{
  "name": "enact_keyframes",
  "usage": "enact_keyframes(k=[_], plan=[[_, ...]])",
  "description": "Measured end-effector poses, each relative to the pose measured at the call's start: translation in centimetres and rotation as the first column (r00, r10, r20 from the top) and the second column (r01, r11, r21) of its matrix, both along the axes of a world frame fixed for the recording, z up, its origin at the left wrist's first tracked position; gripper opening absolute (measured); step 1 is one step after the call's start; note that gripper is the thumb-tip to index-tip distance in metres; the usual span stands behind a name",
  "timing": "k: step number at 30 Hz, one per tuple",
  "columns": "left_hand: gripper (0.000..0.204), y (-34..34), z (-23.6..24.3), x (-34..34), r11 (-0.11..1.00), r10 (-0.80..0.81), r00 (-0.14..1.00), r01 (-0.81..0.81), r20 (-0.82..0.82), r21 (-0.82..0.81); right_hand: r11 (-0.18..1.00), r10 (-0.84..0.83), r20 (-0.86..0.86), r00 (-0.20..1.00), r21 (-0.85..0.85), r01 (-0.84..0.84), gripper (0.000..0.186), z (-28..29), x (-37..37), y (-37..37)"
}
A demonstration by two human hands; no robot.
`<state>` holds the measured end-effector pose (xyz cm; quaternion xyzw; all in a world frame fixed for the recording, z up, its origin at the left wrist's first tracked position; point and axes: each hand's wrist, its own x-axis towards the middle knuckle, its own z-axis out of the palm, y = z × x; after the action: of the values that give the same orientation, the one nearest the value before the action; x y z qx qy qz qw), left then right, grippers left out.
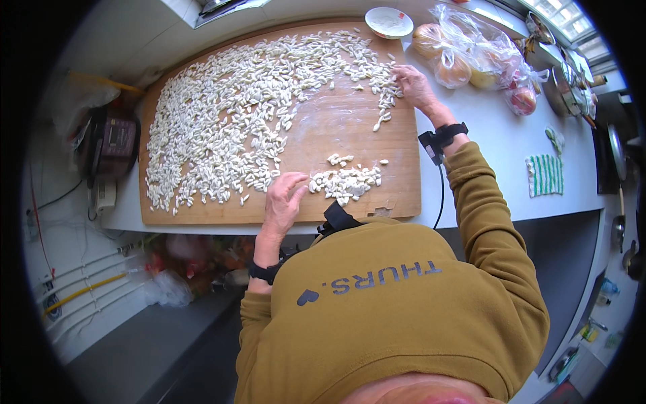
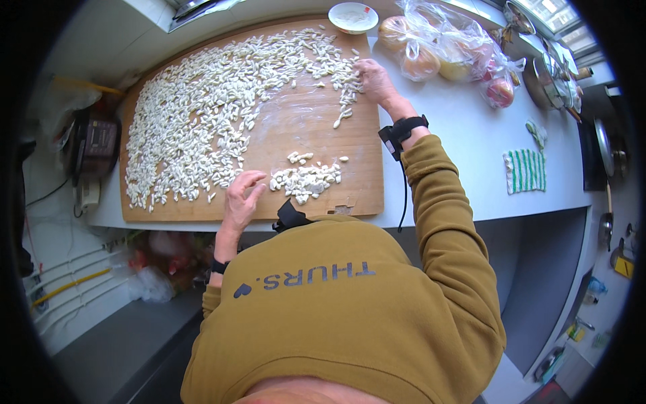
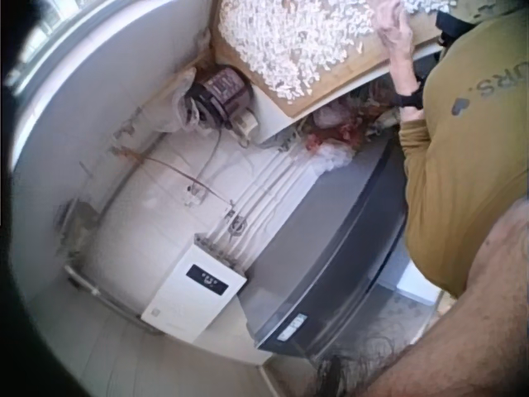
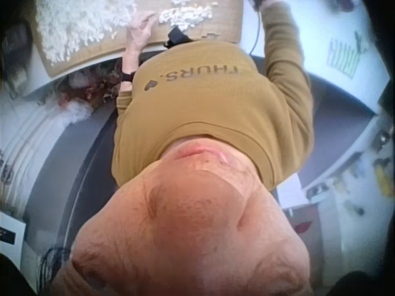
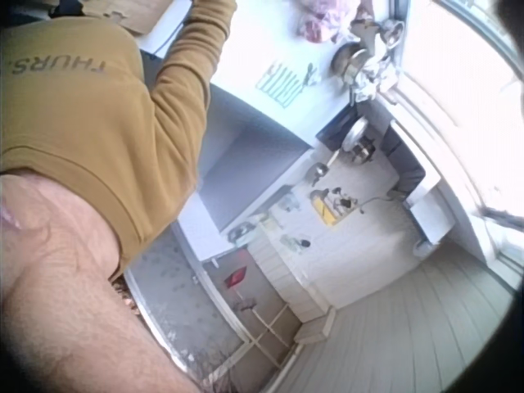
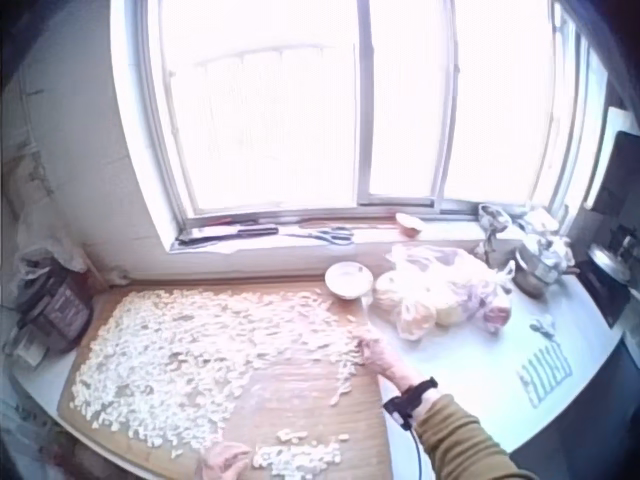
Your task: The person repeatedly picks up pumpkin seeds from a wooden board, removes the outer shell by hand, and places the shelled seeds back on the board. The process continues with a steady accumulation of shelled seeds.
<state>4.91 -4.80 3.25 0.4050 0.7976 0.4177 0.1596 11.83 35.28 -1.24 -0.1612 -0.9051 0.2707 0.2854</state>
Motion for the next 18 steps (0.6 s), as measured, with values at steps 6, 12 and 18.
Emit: enact_keyframes(k=[6,12,18], plan=[[0.025,-0.7,-1.1,1.7,0.996,-0.036,0.991,0.046,-0.128,0.08,0.984,0.077,0.042,0.996,-0.165,-0.069,0.019,2.0,2.3,-3.6],[0.02,2.4,-2.8,0.0,1.0,0.017,0.999,-0.017,-0.042,-0.014,0.884,0.359,0.236,0.903,-0.396,-0.248,0.016,1.5,6.2,-11.5],[0.018,8.2,-3.7,-1.5,0.965,-0.192,0.958,0.145,-0.212,-0.219,0.949,0.292,0.292,0.911,-0.209,-0.237,0.015,1.3,5.7,-15.6]])
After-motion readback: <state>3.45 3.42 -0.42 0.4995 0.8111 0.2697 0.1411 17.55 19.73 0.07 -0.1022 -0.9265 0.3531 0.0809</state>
